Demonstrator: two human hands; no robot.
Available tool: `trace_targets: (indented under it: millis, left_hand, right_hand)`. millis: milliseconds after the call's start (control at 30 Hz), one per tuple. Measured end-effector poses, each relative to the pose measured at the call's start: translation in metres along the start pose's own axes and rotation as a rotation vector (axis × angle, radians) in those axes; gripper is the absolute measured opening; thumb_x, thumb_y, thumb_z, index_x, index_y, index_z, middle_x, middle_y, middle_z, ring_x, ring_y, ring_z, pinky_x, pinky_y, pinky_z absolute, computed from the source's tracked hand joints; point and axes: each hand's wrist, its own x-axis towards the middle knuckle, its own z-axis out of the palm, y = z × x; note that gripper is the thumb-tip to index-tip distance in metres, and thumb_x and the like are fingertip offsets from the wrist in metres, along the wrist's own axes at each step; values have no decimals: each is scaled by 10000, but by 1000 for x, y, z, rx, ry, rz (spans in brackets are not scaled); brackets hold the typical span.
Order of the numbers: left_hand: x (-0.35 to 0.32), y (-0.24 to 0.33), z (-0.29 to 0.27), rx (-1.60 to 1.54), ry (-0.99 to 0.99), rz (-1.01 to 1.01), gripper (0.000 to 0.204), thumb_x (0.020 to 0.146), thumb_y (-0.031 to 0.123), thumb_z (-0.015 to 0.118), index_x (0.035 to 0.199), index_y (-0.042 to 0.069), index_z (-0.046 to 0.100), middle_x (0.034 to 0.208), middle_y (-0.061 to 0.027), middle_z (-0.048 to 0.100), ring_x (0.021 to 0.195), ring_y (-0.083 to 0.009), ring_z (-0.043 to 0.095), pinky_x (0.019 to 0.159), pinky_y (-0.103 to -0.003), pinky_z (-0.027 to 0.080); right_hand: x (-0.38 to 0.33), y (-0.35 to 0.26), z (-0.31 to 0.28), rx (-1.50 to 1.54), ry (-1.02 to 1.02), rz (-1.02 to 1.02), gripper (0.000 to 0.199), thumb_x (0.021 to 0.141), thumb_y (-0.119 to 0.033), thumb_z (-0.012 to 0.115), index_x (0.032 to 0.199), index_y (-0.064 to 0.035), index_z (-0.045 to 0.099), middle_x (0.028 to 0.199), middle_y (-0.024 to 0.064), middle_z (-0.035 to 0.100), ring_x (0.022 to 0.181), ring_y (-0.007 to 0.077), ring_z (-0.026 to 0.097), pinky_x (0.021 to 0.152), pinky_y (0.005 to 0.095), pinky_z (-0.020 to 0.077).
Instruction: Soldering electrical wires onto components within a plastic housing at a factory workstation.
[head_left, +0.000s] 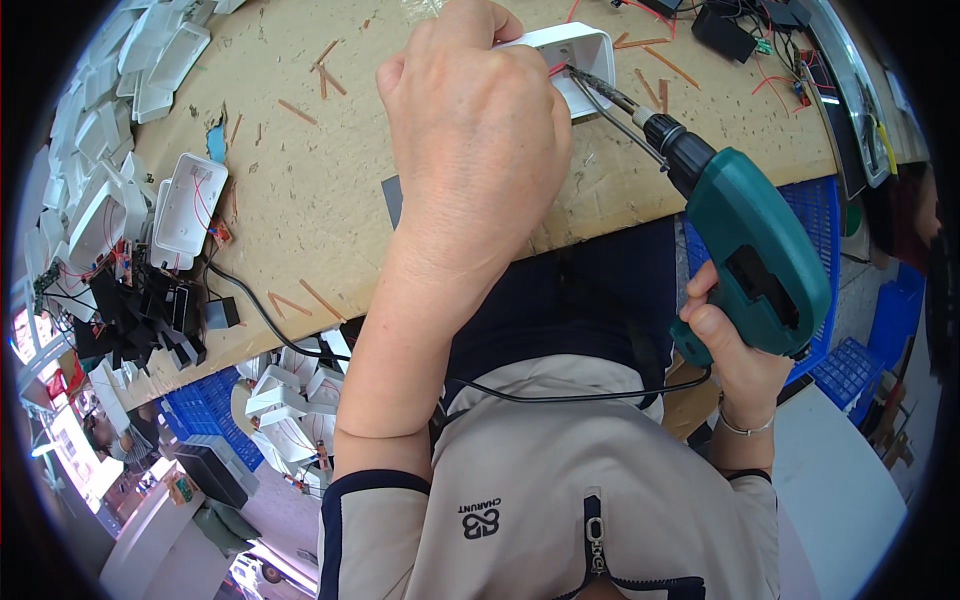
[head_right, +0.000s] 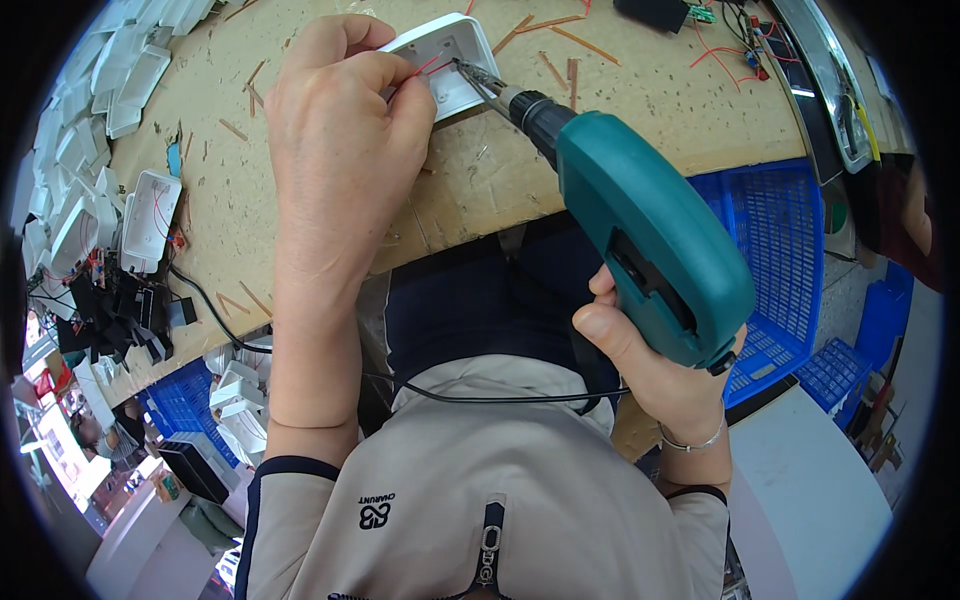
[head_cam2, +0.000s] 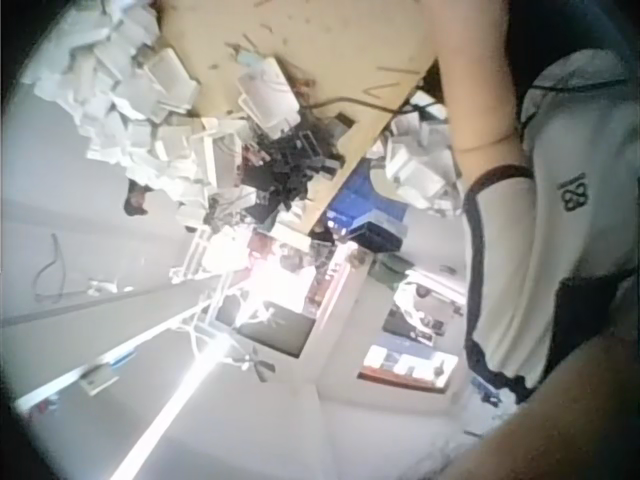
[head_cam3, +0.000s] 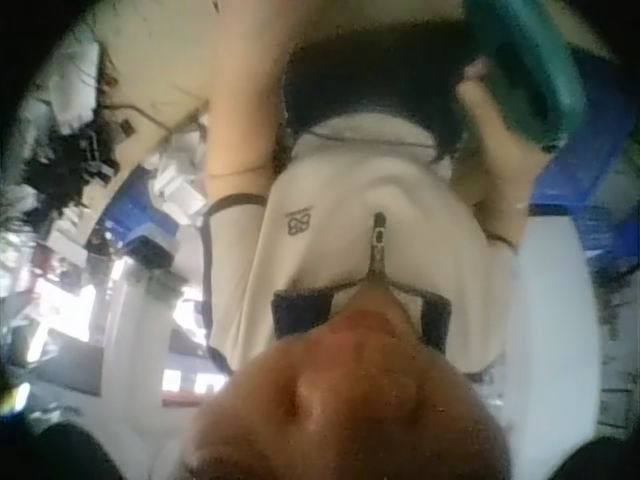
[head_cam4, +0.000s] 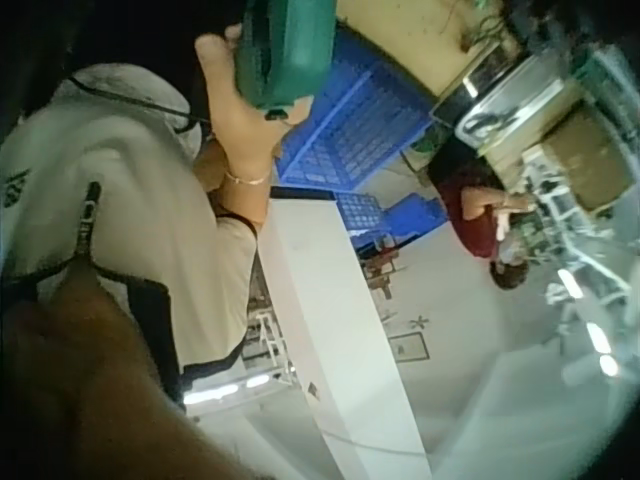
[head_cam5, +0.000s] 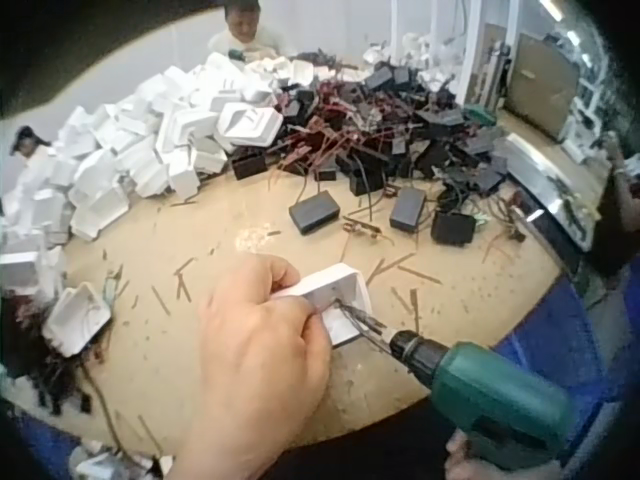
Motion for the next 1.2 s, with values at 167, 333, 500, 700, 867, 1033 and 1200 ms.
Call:
trace_targets:
  millis: [167, 333, 500, 700, 867, 1033, 1200]
  left_hand:
    - [-2, -1, 2, 19, 14, 21, 36, 640, 13, 586, 645, -22, 585, 812, -122, 531, 778, -284, 518, 693, -383, 391]
    - [-2, 0, 0, 29, -15, -15, 44, 645, 30, 588, 649, -14, 591, 839, -112, 533, 808, -275, 515, 700, -385, 377]
    - [-2, 1, 1, 34, -20, -18, 49, 649, 34, 588, 653, -15, 595, 841, -109, 535, 812, -274, 515, 702, -385, 377]
    - [-2, 0, 1, 32, -19, -29, 51, 650, 34, 585, 647, -16, 593, 842, -115, 537, 814, -279, 518, 706, -385, 381]
    - [-2, -2, 3, 54, -10, -7, 52, 645, 30, 582, 634, -20, 589, 842, -118, 539, 811, -282, 521, 706, -388, 388]
    - [-3, -1, 3, 71, -15, -11, 59, 641, 37, 580, 633, -21, 591, 845, -118, 543, 810, -284, 525, 705, -392, 394]
    - [-2, 0, 2, 75, -22, -25, 63, 639, 41, 578, 630, -19, 594, 842, -115, 542, 809, -279, 525, 700, -391, 391]
  right_hand:
    - [1, -8, 5, 40, 24, -2, 449, 730, -72, 673, 1118, 43, 479, 850, 125, 569, 678, 156, 574, 602, 258, 487]
    - [-2, -2, 0, -40, -10, -13, 471, 730, -88, 680, 1131, 45, 473, 885, 139, 571, 686, 156, 579, 603, 260, 488]
    - [1, -5, 8, 129, 66, 8, 457, 682, -53, 737, 1084, 28, 535, 915, 137, 625, 696, 130, 604, 602, 227, 506]
    - [2, -6, 9, 181, 57, 2, 469, 698, -7, 702, 1122, 36, 508, 1009, 195, 601, 705, 125, 605, 602, 231, 512]
    - [1, -6, 8, 173, 40, -15, 496, 696, 16, 689, 1148, 36, 485, 1029, 207, 589, 713, 124, 603, 605, 234, 514]
    - [0, -6, 8, 166, 42, -22, 495, 696, 16, 688, 1146, 38, 484, 1024, 204, 589, 706, 121, 598, 607, 236, 514]
    - [0, -8, 9, 155, 39, -33, 485, 700, 12, 686, 1141, 40, 486, 1020, 201, 590, 699, 117, 593, 606, 236, 514]
